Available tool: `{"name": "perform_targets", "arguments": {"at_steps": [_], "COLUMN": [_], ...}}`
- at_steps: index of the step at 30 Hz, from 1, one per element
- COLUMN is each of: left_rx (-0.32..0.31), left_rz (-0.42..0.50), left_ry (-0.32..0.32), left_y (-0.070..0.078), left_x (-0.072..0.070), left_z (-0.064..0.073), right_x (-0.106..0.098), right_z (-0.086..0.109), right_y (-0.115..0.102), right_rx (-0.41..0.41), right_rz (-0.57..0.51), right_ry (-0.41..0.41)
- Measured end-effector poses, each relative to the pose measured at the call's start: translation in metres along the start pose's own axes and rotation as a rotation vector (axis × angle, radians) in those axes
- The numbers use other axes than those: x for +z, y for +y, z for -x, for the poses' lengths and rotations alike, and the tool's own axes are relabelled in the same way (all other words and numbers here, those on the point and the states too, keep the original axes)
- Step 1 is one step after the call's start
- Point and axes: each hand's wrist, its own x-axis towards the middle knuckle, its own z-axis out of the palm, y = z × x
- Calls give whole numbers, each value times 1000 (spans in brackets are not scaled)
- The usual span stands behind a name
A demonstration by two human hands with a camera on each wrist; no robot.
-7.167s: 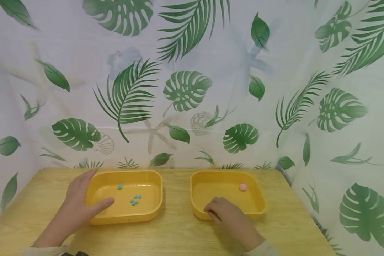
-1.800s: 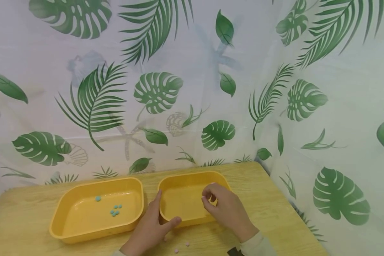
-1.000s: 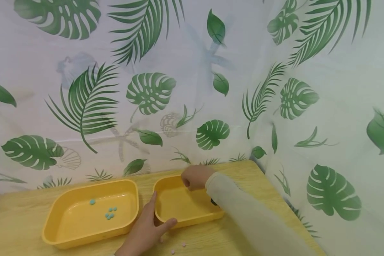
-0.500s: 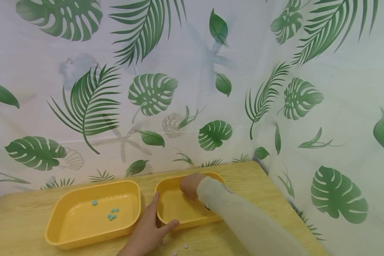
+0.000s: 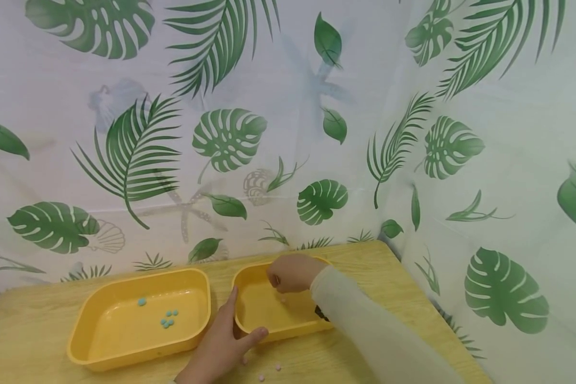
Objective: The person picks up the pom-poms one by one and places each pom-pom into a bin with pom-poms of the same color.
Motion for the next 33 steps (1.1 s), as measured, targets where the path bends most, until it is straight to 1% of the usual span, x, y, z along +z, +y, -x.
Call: {"name": "perform_targets", "arguments": {"at_steps": [2, 5, 9, 11, 13, 15, 18, 20, 23, 25, 29, 33], "left_rx": [4, 13, 22, 21, 17, 11, 3, 4, 6, 15, 26, 31], "left_rz": [-7, -51, -90, -92, -87, -78, -68, -76, -86, -94, -91, -88], "left_ry": [3, 36, 78, 85, 79, 72, 52, 49, 54, 64, 75, 74], "left_y": [-1, -1, -1, -1, -1, -2, -3, -3, -3, -1, 1, 2], "left_x": [0, 0, 1, 2, 2, 2, 2, 2, 1, 1, 1, 0], "left_z": [0, 0, 0, 0, -1, -1, -1, -2, -2, -1, 1, 2], "right_x": [-7, -10, -3, 4, 13, 23, 37, 45, 55, 62, 76, 85], "right_z": [15, 40, 72, 87, 99, 108, 112, 111, 105, 101, 94, 88], "right_y": [-5, -13, -22, -27, -30, -33, -37, -40, -44, -49, -59, -65], "right_rx": [-9, -16, -67, -97, -110, -114, -97, -78, -52, -30, 21, 26], "right_rz": [-48, -117, -208, -261, -326, -392, -468, -485, -462, -418, -378, -363], "right_ry": [55, 168, 328, 367, 344, 286, 173, 121, 90, 81, 47, 39]}}
